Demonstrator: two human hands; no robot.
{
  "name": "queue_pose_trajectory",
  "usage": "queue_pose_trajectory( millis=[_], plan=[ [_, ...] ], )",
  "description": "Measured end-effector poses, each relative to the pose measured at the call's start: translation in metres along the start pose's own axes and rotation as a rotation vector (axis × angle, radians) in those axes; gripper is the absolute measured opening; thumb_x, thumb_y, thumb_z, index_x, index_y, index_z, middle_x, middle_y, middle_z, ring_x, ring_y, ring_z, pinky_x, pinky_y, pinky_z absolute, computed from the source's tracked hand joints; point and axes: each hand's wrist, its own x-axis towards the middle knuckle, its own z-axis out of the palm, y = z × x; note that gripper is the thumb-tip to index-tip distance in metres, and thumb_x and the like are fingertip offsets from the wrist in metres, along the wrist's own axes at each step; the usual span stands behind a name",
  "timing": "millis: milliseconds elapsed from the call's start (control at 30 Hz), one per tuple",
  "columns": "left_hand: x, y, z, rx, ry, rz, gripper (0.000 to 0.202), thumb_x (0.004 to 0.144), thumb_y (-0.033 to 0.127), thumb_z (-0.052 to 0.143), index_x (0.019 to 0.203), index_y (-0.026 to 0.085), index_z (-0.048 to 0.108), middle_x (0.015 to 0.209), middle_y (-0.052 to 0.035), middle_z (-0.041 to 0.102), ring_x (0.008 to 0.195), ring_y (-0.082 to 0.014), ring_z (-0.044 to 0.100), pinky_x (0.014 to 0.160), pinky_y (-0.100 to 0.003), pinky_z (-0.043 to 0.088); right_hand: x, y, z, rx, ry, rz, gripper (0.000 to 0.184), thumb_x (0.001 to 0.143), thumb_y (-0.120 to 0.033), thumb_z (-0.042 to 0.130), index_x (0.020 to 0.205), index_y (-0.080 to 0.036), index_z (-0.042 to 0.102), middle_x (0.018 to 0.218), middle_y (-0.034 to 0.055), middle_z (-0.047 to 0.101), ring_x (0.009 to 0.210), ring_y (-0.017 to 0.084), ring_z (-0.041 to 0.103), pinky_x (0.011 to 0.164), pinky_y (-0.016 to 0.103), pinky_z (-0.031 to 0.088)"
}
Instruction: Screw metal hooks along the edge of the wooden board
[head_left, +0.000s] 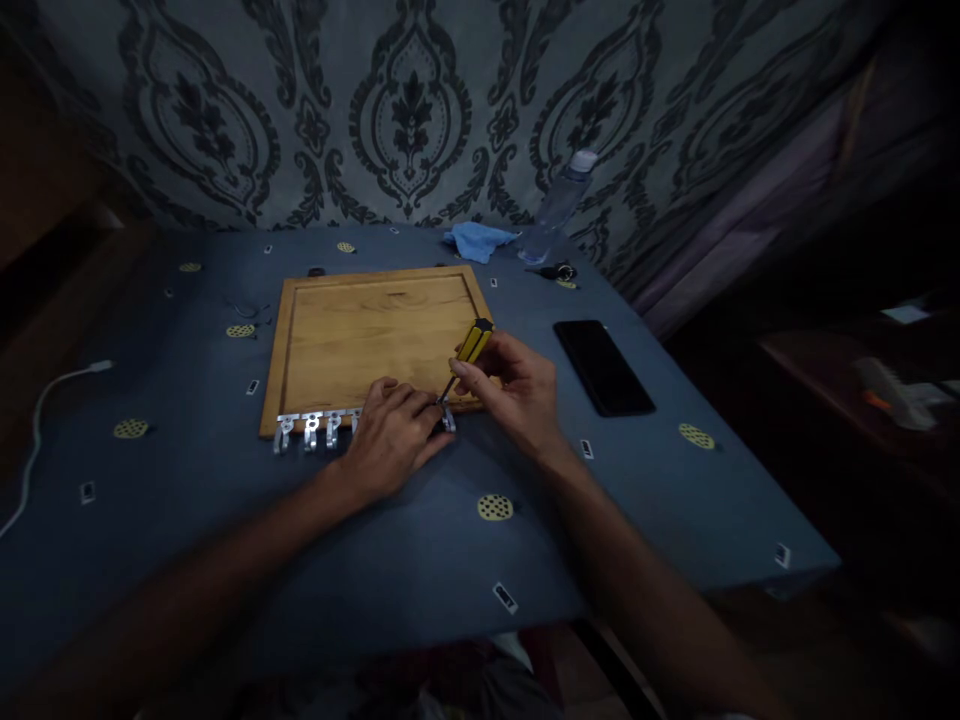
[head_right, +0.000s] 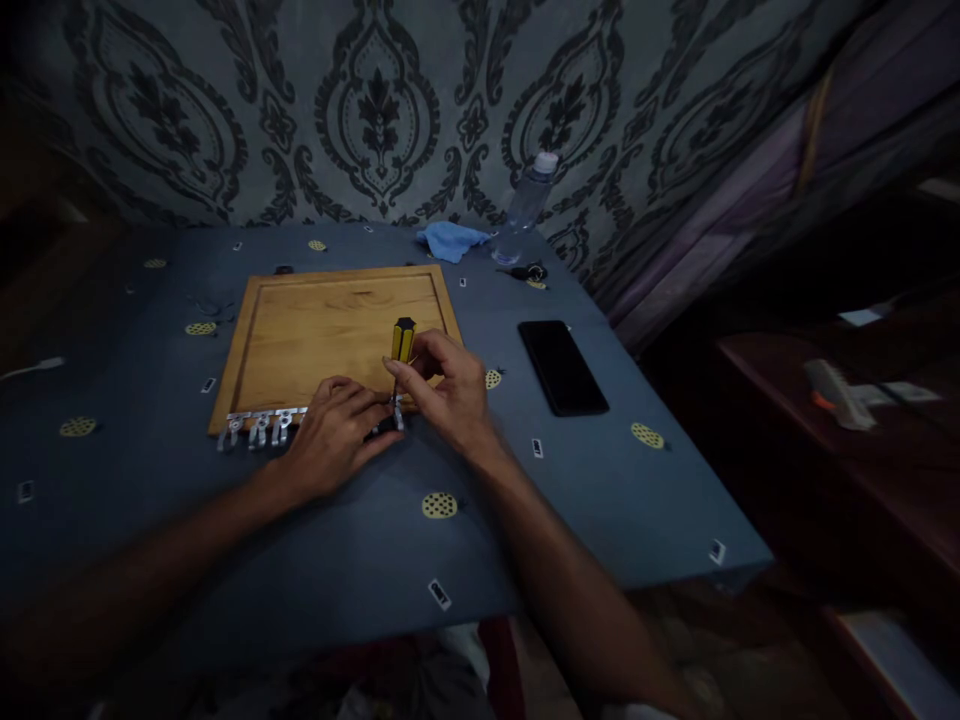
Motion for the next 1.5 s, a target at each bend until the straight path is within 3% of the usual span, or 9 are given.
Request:
queue_pose_trajectory(
  millis=[333,533,767,1000,1267,1500],
  plan=[
    [0.000,0.000,0.001,-0.008,0.002,0.000,0.026,0.101,0.038,0.059,0.108,0.017,0.073,0.108,-0.0087,0.075,0.104,-0.0255,0.064,0.102,-0.048,0.040,-0.007,-0.001,0.010,-0.092,0.177,-0.081,0.032,0.087,-0.039,0.075,0.071,-0.023,0.052,0.063,-0.0050,0.055,0.057,0.012,0.056,0.054,0.027,0.044],
    [0.000,0.000,0.001,-0.006,0.011,0.008,0.024,0.099,0.037,0.063,0.105,0.016,0.072,0.111,-0.0099,0.075,0.103,-0.0254,0.065,0.100,-0.046,0.041,-0.006,-0.004,0.008,0.027,0.328,0.020,0.030,0.087,-0.041,0.072,0.076,-0.024,0.050,0.063,-0.0058,0.057,0.053,0.012,0.059,0.051,0.027,0.047],
    [0.000,0.000,0.001,-0.006,0.016,0.006,0.024,0.098,0.038,0.064,0.104,0.015,0.073,0.106,-0.0093,0.076,0.100,-0.0257,0.065,0.099,-0.047,0.041,-0.006,0.001,0.009,-0.103,0.214,0.011,0.033,0.087,-0.046,0.071,0.073,-0.024,0.050,0.066,-0.0031,0.055,0.058,0.013,0.057,0.052,0.027,0.046],
    [0.000,0.000,0.000,-0.002,0.019,0.012,0.024,0.099,0.038,0.064,0.104,0.016,0.072,0.106,-0.0082,0.076,0.100,-0.0253,0.065,0.099,-0.045,0.041,-0.006,0.003,0.010,-0.098,0.212,-0.010,0.031,0.089,-0.042,0.071,0.073,-0.024,0.051,0.066,-0.0034,0.055,0.059,0.013,0.056,0.054,0.028,0.045],
    [0.000,0.000,0.000,-0.012,0.009,0.011,0.026,0.100,0.038,0.062,0.105,0.015,0.072,0.107,-0.0097,0.075,0.102,-0.0257,0.064,0.099,-0.047,0.041,-0.006,0.004,0.010,-0.106,0.182,-0.017,0.035,0.088,-0.049,0.072,0.076,-0.023,0.052,0.067,-0.0030,0.055,0.059,0.013,0.057,0.056,0.028,0.046],
    [0.000,0.000,-0.001,-0.019,-0.005,0.003,0.027,0.100,0.038,0.062,0.109,0.016,0.072,0.112,-0.0091,0.075,0.103,-0.0260,0.064,0.100,-0.047,0.040,-0.001,0.003,0.003,-0.046,0.018,0.001,0.031,0.088,-0.051,0.071,0.084,-0.023,0.056,0.073,-0.0025,0.057,0.063,0.014,0.061,0.061,0.030,0.051]
  ],
)
